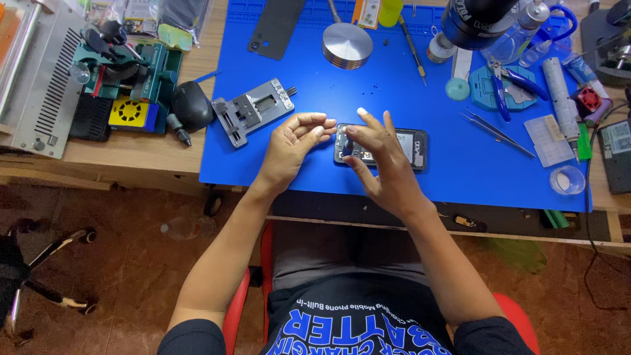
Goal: The person uses a small screwdriver to remove screws from a disassembled mobile phone placed on a blue workbench. They repeatedly unscrew and place screws aside while working on the phone's internal components.
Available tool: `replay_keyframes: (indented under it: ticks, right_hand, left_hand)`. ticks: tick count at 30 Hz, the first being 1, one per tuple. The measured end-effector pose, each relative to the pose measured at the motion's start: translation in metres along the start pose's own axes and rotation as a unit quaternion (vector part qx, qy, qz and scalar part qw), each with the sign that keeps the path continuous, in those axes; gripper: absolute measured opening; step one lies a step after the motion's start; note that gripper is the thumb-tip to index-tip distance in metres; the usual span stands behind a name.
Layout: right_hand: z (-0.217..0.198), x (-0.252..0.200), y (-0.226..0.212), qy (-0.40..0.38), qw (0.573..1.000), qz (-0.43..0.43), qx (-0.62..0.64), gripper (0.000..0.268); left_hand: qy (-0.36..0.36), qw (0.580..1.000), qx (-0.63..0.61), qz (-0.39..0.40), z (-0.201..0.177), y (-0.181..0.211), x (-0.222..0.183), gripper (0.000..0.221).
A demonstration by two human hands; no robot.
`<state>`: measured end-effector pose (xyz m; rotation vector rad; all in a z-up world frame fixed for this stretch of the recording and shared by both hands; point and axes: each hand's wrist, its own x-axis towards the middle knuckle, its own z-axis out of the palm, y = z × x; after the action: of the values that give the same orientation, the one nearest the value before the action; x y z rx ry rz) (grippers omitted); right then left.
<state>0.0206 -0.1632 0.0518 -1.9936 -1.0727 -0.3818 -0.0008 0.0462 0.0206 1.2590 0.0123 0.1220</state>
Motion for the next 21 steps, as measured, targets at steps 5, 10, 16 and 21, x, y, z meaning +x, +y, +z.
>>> replay_keyframes:
  ticks: [5, 10, 16, 21]
  right_hand:
    - [-0.008, -0.007, 0.001, 0.019, 0.999, 0.011, -0.030, 0.049]
    - [-0.006, -0.011, 0.000, 0.015, 0.999, 0.030, -0.021, 0.048]
    - [-0.012, -0.013, 0.002, 0.007, 0.999, 0.043, -0.003, 0.044]
    - [-0.009, -0.016, 0.007, 0.003, 0.999, 0.034, -0.009, 0.044]
  left_hand:
    - [-0.017, 0.980, 0.179, 0.083, 0.003, 0.002, 0.045, 0.020]
    - [-0.038, 0.880, 0.440, 0.174, 0.010, -0.036, 0.117, 0.011]
    - [-0.078, 0.749, 0.642, 0.141, 0.025, -0.074, 0.152, 0.011]
    - [-0.088, 0.744, 0.632, 0.196, 0.027, -0.073, 0.154, 0.011]
